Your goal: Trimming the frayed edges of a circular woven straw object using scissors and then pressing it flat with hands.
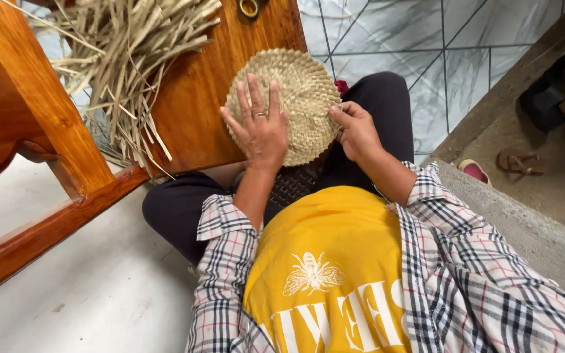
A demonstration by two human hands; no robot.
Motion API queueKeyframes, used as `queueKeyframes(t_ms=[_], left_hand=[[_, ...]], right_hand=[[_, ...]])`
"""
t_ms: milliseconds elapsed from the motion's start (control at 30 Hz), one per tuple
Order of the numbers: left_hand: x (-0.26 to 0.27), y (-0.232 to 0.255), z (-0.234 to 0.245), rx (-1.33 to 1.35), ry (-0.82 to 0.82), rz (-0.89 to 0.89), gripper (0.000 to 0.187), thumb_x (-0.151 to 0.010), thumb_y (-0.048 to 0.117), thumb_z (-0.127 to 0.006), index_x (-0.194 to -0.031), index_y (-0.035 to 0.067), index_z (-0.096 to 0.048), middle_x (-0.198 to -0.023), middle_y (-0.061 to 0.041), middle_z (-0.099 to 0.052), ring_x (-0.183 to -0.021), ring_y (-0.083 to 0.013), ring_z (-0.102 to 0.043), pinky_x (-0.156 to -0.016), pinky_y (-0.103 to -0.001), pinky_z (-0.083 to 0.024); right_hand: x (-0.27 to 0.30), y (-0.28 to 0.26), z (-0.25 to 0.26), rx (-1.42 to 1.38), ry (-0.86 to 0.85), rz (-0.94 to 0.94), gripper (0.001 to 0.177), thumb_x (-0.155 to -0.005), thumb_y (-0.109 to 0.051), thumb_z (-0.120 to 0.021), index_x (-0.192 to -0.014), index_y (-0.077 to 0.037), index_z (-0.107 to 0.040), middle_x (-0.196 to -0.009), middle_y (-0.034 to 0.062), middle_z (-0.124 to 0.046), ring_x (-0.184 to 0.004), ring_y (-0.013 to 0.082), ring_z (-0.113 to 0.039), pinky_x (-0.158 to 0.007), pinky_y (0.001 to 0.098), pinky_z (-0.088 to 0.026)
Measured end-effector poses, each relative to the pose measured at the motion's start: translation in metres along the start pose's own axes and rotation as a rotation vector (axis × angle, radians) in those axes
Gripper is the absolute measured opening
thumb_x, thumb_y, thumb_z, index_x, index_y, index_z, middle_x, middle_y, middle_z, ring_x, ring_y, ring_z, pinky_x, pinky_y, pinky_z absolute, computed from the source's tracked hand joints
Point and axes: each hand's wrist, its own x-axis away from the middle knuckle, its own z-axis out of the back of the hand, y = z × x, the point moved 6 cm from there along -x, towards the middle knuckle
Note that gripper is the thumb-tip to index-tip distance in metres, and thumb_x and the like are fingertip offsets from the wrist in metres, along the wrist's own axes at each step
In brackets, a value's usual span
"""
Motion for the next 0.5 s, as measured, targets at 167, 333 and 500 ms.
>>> queueKeyframes(t_ms=[167, 333, 500], left_hand=[[0.017, 0.025, -0.009, 0.032, 0.009, 0.085, 0.084, -0.106, 0.073, -0.037, -0.166, 0.013, -0.035, -0.173, -0.029, -0.02, -0.16, -0.0513, -0.011, -0.115, -0.082, -0.002], [0.011, 0.017, -0.021, -0.006, -0.035, -0.051, 0.094, -0.104, 0.081, -0.037, -0.171, 0.017, -0.022, -0.175, -0.029, -0.01, -0.16, -0.0552, -0.007, -0.114, -0.086, -0.01], [0.013, 0.012, -0.02, 0.023, -0.027, -0.091, 0.098, -0.101, 0.084, -0.04, -0.17, 0.016, -0.025, -0.175, -0.028, -0.013, -0.16, -0.0545, -0.009, -0.114, -0.086, -0.009]], right_hand=[[0.021, -0.036, -0.024, 0.083, -0.005, 0.122, 0.017, -0.104, -0.023, -0.074, -0.103, -0.01, -0.062, -0.088, -0.0009, -0.055, -0.077, 0.0122, -0.065, -0.058, 0.0225, -0.053], [-0.023, -0.054, -0.033, 0.436, -0.057, 0.521, 0.042, -0.113, -0.035, -0.067, -0.078, -0.012, -0.062, -0.064, -0.0042, -0.045, -0.067, 0.0078, -0.043, -0.059, 0.0262, -0.036], [-0.047, -0.037, -0.027, 0.423, 0.018, 0.45, 0.044, -0.108, -0.037, -0.072, -0.071, -0.014, -0.065, -0.055, -0.0065, -0.043, -0.054, 0.0064, -0.038, -0.048, 0.0254, -0.032]])
